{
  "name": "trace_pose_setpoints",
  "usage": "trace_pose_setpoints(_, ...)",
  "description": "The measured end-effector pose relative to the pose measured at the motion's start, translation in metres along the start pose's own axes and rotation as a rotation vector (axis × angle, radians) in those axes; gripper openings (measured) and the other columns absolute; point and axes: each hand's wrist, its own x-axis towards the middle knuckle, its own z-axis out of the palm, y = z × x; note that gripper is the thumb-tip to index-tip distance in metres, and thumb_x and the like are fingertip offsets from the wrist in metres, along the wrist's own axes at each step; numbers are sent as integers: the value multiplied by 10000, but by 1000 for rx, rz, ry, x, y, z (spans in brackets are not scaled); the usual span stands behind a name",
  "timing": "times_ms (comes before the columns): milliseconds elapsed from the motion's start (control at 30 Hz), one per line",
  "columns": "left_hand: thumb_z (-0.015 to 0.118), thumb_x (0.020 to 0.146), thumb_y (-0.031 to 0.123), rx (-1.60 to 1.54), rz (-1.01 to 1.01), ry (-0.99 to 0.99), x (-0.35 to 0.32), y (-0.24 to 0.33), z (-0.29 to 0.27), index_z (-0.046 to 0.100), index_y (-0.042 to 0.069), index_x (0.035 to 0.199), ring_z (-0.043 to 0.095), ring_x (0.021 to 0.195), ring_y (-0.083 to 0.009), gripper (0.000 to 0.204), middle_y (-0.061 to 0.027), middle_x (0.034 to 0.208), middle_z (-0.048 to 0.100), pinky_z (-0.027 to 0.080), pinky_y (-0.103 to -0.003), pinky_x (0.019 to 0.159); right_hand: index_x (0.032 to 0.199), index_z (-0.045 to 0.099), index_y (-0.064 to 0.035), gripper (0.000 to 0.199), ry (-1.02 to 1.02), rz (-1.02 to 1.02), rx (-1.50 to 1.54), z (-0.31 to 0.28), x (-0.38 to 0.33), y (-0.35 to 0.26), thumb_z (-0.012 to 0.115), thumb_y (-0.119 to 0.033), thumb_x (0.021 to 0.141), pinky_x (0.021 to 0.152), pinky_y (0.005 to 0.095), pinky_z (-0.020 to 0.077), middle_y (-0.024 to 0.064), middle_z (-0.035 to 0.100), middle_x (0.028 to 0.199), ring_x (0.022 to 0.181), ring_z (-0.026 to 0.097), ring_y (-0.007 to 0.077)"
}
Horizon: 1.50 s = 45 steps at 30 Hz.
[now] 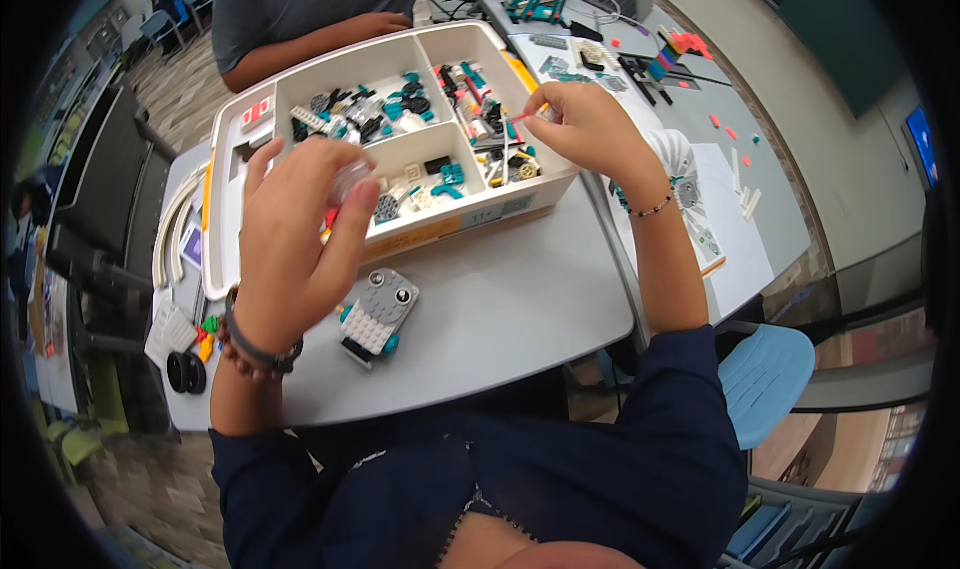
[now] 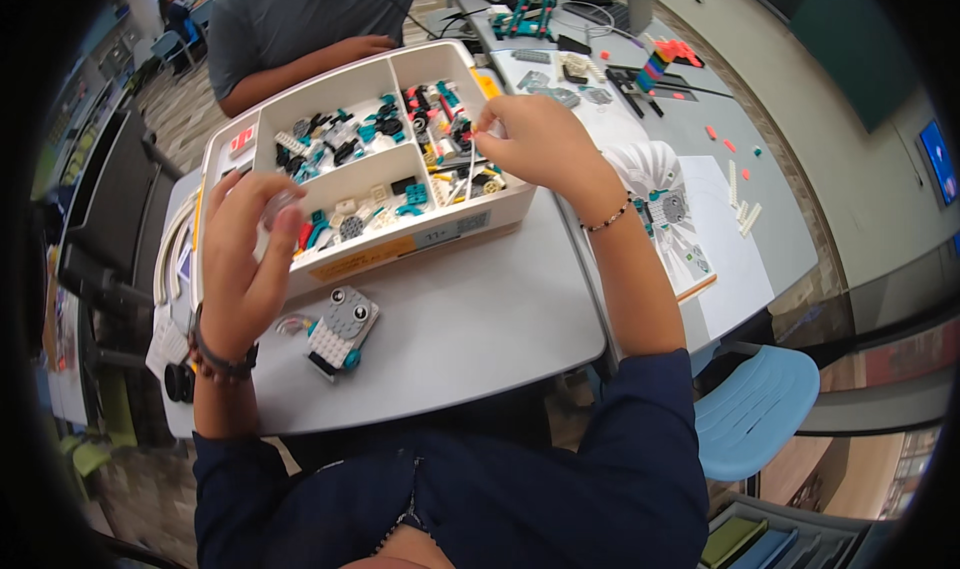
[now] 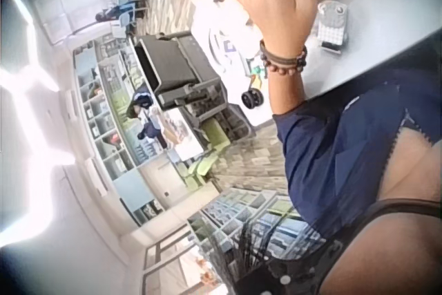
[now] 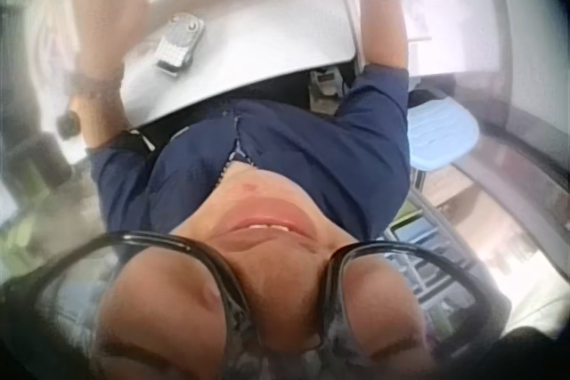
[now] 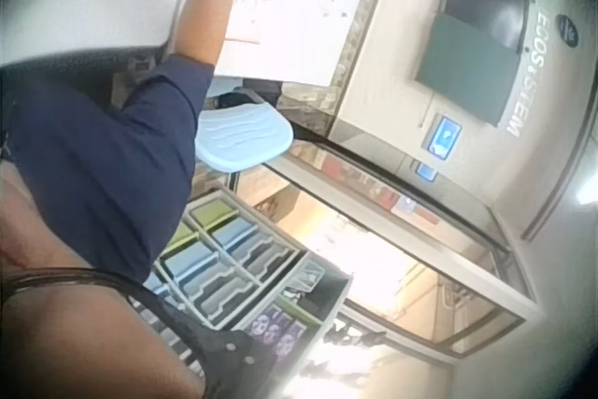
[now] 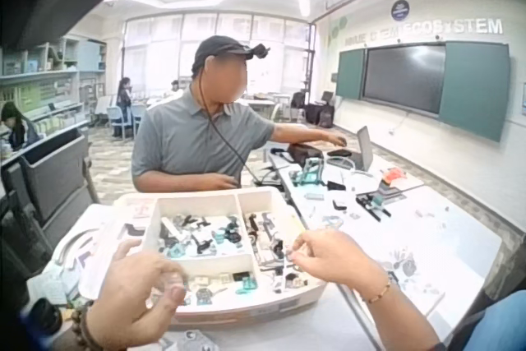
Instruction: The person assembles LEGO Education bricks by selecting pieces from a compartmentalized tray and connecting them on a table. They repeatedly pick, align, and press together white, teal, and black bricks to build small structures, occasionally adjusting the arrangement.
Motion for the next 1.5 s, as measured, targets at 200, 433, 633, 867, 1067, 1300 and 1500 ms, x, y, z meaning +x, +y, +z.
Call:
trace_pose_setpoints(200, 579, 854, 193, -112, 8, -88, 17, -5, 29, 603, 58, 923, 576, 732, -227, 153, -71, 806, 593, 371, -359, 788, 943, 649, -45, 223, -114, 32, 47, -1, 1, 5, 573, -186, 788, 662, 311, 460, 127, 635, 783, 703, 585, 209)
trace_pose_setpoints(433, 581, 858, 251, 40, 163, -303, 69, -20, 107, 627, 111, 1020, 603, 830, -206, 219, -50, 877, 615, 376, -378, 827, 1060, 627, -66, 308, -189, -70, -10, 9, 0, 7, 602, -147, 764, 714, 346, 486, 138, 649, 792, 767, 625, 261)
trace_pose_setpoints(633, 587, 849, 257, 122, 165, -211, 63, -35, 107, 619, 119, 1045, 600, 837, -248, 241, -80, 853, 634, 405, -425, 808, 1152, 594, -83, 384, -178, -93, 46, 7, -2, 14, 641, -188, 785, 777, 338, 472, 142, 619, 977, 846, 594, 237)
trace_pose_setpoints(867, 622, 822, 177, -48, 127, -132, 0, -25, 12, 599, 64, 965, 562, 820, -260, 183, -75, 842, 596, 440, -368, 699, 1112, 612, -41, 323, -19, -253, 79, -11, -14, -23, 618, -157, 810, 853, 331, 441, 127, 638, 1014, 942, 587, 225)
trace_pose_setpoints(1067, 613, 792, 62, -30, -117, -429, -93, -28, -35, 587, 42, 979, 566, 858, -266, 190, -82, 839, 581, 459, -360, 737, 1050, 623, -26, 326, -205, -481, 254, -2, -43, -92, 649, 14, 728, 822, 352, 457, 132, 627, 981, 923, 590, 266)
trace_pose_setpoints(1300, 622, 773, 91, 60, -93, -421, -137, -38, 2, 601, 56, 1027, 546, 909, -246, 257, -65, 972, 551, 475, -340, 752, 1055, 577, -35, 405, -310, -666, 279, 86, -70, -136, 715, -105, 680, 849, 396, 434, 130, 555, 1060, 993, 531, 315)
trace_pose_setpoints(1500, 653, 753, 133, -101, 54, -431, -138, -54, 7, 576, 48, 887, 538, 841, -245, 177, -63, 893, 530, 467, -356, 718, 1089, 543, -46, 570, -248, -678, 121, 119, -80, -145, 745, -352, 653, 928, 474, 356, 112, 524, 1108, 1098, 474, 301)
